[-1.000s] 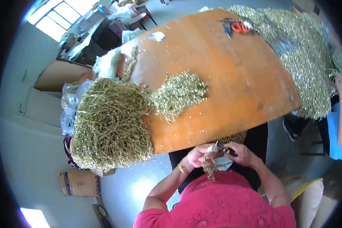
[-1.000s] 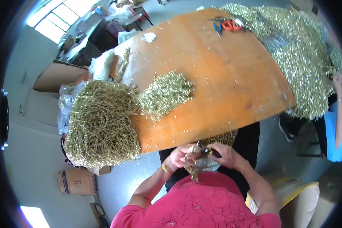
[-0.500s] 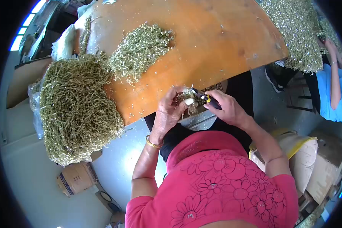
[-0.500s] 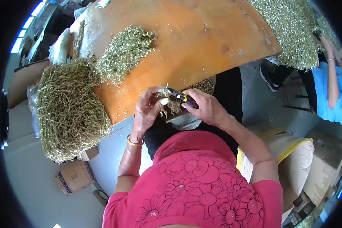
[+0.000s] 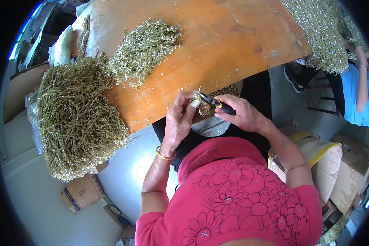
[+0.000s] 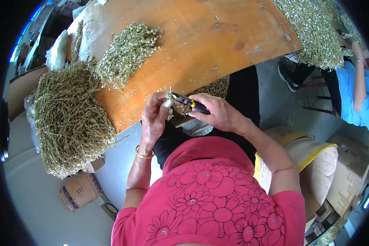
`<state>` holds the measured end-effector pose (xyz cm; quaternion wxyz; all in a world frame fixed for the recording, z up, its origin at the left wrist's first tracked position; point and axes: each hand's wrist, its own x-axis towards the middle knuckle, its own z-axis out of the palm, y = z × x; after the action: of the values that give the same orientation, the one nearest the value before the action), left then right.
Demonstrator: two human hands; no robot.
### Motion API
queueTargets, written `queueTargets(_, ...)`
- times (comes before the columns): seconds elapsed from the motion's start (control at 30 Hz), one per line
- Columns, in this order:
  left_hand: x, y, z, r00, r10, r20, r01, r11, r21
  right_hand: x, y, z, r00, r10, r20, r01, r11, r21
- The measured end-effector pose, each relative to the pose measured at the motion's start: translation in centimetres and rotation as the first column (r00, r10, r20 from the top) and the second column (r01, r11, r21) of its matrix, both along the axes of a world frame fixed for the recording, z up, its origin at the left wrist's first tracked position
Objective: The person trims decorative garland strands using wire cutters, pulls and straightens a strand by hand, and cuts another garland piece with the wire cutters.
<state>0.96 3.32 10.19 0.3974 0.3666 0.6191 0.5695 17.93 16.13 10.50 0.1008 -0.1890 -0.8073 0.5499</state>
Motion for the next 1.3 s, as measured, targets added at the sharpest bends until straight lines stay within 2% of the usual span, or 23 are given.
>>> queueTargets(0.1, -0.2, 0.0, 0.1, 0.999, -0.026, 0.027, 0.025, 0.999, 0.020, 0.1, -0.1, 0.0, 1.000, -0.004, 0.012, 0.003, 0.999, 0.050)
queueTargets(0.2, -0.2, -0.3, -0.9, 0.987, 0.023, -0.159, -0.019, 0.999, 0.032, 0.3, -0.2, 0.0, 1.000, -0.009, 0.024, 0.008, 0.998, 0.068)
queueTargets(0.23, -0.2, -0.4, -0.9, 0.945, 0.047, -0.324, -0.043, 0.999, 0.020, 0.3, -0.1, 0.1, 1.000, -0.011, 0.027, 0.009, 0.997, 0.072)
queueTargets(0.3, -0.2, -0.4, -0.7, 0.779, 0.081, -0.622, -0.096, 0.995, 0.009, 0.3, -0.2, 0.8, 0.997, -0.036, 0.065, 0.034, 0.999, 0.025)
queueTargets(0.43, 0.2, 0.0, -0.5, 0.705, 0.149, -0.693, -0.131, 0.988, 0.079, 0.3, -0.9, 0.9, 0.994, -0.056, 0.090, 0.057, 0.998, 0.001)
queueTargets(0.6, 0.3, -0.1, -0.4, 0.656, 0.162, -0.738, -0.128, 0.986, 0.102, 0.2, -1.4, 0.5, 0.996, -0.086, 0.040, 0.083, 0.995, 0.062)
queueTargets(0.7, 0.4, -0.2, -0.2, 0.819, 0.159, -0.551, -0.185, 0.983, 0.008, 0.1, -1.2, 0.3, 0.995, -0.096, -0.001, 0.095, 0.987, 0.131)
queueTargets(0.9, -0.3, -0.3, -0.9, 0.839, 0.102, -0.534, -0.101, 0.994, 0.031, 0.0, -0.5, 1.1, 0.997, -0.075, 0.029, 0.071, 0.989, 0.131)
queueTargets(1.03, -0.3, -0.5, -0.2, 0.920, 0.031, -0.391, -0.034, 0.999, -0.001, 0.3, -0.1, 0.7, 0.998, -0.043, 0.043, 0.038, 0.993, 0.112)
queueTargets(1.1, -0.4, -0.6, -0.5, 0.947, -0.006, -0.321, 0.006, 1.000, -0.003, 0.3, 0.0, 0.6, 0.999, -0.044, 0.011, 0.042, 0.986, 0.159)
queueTargets(1.3, -0.3, -0.9, -1.3, 0.977, 0.017, -0.211, -0.025, 0.999, -0.033, 0.5, 0.2, 0.3, 0.999, -0.032, -0.004, 0.033, 0.975, 0.221)
